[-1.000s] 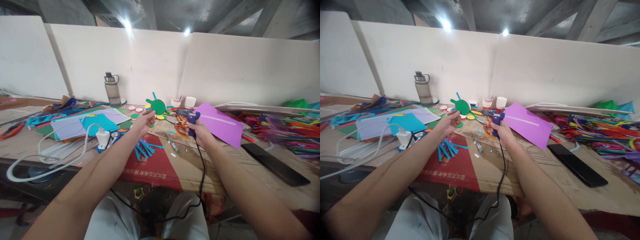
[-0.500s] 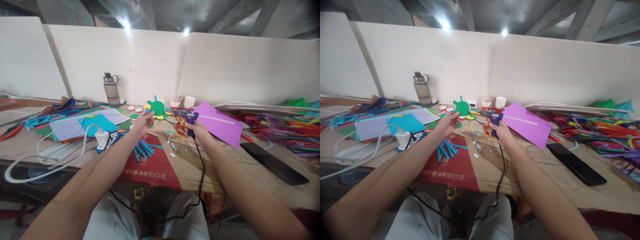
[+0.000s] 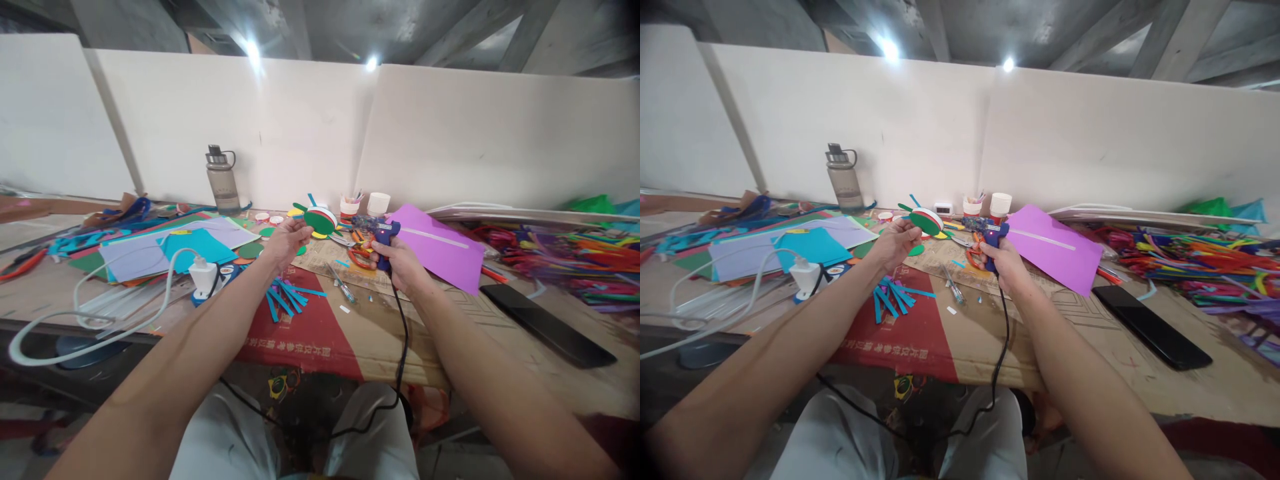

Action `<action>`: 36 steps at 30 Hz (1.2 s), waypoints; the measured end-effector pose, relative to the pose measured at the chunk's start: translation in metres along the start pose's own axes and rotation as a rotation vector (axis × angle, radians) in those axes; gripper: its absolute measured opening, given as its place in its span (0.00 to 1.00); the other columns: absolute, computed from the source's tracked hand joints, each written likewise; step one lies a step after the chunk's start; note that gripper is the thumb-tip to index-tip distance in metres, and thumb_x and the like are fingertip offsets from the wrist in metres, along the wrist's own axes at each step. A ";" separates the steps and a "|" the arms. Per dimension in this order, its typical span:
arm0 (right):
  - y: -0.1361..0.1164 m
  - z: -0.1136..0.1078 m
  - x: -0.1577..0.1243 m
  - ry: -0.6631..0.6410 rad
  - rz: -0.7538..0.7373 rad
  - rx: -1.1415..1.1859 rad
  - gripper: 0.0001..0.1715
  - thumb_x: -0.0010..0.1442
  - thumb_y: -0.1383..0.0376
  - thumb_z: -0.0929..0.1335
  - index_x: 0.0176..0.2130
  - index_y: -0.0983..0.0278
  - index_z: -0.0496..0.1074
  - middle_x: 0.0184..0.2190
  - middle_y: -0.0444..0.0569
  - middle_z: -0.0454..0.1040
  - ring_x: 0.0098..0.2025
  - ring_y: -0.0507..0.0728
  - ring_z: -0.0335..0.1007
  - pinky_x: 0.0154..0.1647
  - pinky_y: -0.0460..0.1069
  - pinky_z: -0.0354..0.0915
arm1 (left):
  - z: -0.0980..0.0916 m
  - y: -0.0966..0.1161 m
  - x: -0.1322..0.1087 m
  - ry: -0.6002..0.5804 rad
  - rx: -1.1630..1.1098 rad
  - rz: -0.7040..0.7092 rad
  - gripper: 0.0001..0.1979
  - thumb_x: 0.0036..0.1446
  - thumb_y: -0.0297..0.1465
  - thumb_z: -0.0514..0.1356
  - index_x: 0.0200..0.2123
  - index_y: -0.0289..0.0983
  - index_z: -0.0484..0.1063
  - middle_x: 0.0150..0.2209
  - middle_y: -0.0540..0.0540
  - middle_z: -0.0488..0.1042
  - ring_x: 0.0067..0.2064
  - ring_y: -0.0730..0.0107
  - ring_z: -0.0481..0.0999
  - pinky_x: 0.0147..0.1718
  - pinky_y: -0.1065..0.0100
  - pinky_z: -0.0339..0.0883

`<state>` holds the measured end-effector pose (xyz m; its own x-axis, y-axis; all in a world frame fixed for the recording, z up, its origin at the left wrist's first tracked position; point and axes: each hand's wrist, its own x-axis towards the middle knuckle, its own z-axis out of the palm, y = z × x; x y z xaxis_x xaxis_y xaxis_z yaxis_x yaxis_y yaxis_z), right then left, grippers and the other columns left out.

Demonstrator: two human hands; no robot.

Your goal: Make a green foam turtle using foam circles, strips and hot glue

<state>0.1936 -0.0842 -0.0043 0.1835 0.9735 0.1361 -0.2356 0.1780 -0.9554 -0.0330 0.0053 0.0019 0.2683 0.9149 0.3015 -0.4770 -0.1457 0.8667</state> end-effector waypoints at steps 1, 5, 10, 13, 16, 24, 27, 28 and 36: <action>0.000 0.000 0.000 0.000 -0.007 0.004 0.17 0.45 0.63 0.76 0.31 0.64 0.68 0.20 0.39 0.65 0.21 0.47 0.58 0.21 0.44 0.61 | -0.001 0.001 0.000 -0.014 0.029 0.024 0.20 0.31 0.27 0.76 0.23 0.35 0.66 0.20 0.56 0.68 0.23 0.80 0.67 0.23 0.75 0.62; -0.006 0.001 -0.004 -0.024 -0.056 0.012 0.19 0.45 0.60 0.77 0.32 0.64 0.68 0.24 0.41 0.68 0.21 0.47 0.59 0.20 0.44 0.61 | 0.000 0.011 -0.003 -0.102 0.119 0.101 0.17 0.32 0.28 0.75 0.27 0.35 0.73 0.24 0.51 0.74 0.25 0.77 0.70 0.28 0.73 0.65; -0.020 0.002 -0.012 -0.060 -0.169 -0.018 0.22 0.45 0.56 0.77 0.34 0.62 0.67 0.28 0.42 0.71 0.22 0.47 0.58 0.21 0.45 0.62 | 0.007 0.026 -0.011 -0.159 0.116 0.155 0.18 0.31 0.27 0.76 0.28 0.37 0.74 0.37 0.48 0.78 0.34 0.71 0.75 0.32 0.71 0.69; -0.026 0.000 -0.015 -0.072 -0.213 -0.082 0.23 0.47 0.53 0.76 0.34 0.61 0.67 0.28 0.42 0.71 0.22 0.47 0.58 0.22 0.46 0.61 | 0.006 0.029 -0.010 -0.190 0.122 0.198 0.18 0.29 0.28 0.77 0.25 0.37 0.74 0.38 0.46 0.76 0.39 0.67 0.75 0.34 0.70 0.70; -0.027 -0.004 -0.015 -0.100 -0.253 -0.136 0.23 0.48 0.50 0.76 0.34 0.61 0.67 0.27 0.42 0.71 0.22 0.48 0.59 0.23 0.47 0.61 | 0.003 0.032 -0.010 -0.240 0.148 0.206 0.17 0.31 0.31 0.77 0.23 0.37 0.74 0.35 0.45 0.75 0.39 0.66 0.74 0.36 0.69 0.69; -0.030 -0.008 -0.019 -0.111 -0.306 -0.355 0.21 0.50 0.50 0.74 0.32 0.62 0.68 0.20 0.40 0.65 0.23 0.51 0.59 0.24 0.47 0.57 | 0.013 0.050 -0.021 -0.361 0.321 0.228 0.19 0.25 0.32 0.79 0.21 0.37 0.75 0.31 0.44 0.75 0.34 0.67 0.71 0.32 0.69 0.65; -0.030 -0.007 -0.021 -0.122 -0.316 -0.382 0.19 0.51 0.51 0.74 0.33 0.62 0.69 0.21 0.41 0.67 0.24 0.51 0.59 0.25 0.47 0.57 | 0.014 0.051 -0.022 -0.341 0.333 0.209 0.19 0.24 0.32 0.79 0.20 0.38 0.74 0.30 0.44 0.75 0.34 0.66 0.71 0.33 0.68 0.65; -0.030 -0.007 -0.021 -0.128 -0.314 -0.387 0.19 0.51 0.51 0.74 0.33 0.62 0.69 0.23 0.42 0.69 0.25 0.51 0.59 0.26 0.47 0.57 | 0.013 0.051 -0.022 -0.338 0.333 0.203 0.20 0.24 0.32 0.79 0.20 0.38 0.73 0.30 0.44 0.75 0.34 0.66 0.71 0.33 0.68 0.66; -0.030 -0.007 -0.022 -0.203 -0.292 -0.354 0.22 0.51 0.49 0.74 0.32 0.62 0.69 0.24 0.43 0.70 0.23 0.50 0.59 0.23 0.46 0.56 | 0.011 0.050 -0.020 -0.349 0.349 0.210 0.21 0.25 0.37 0.79 0.20 0.39 0.73 0.30 0.43 0.75 0.34 0.64 0.73 0.34 0.66 0.67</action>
<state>0.2033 -0.1118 0.0196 -0.0040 0.9050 0.4253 0.1426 0.4215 -0.8955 -0.0526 -0.0247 0.0434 0.4876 0.6819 0.5452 -0.2597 -0.4829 0.8363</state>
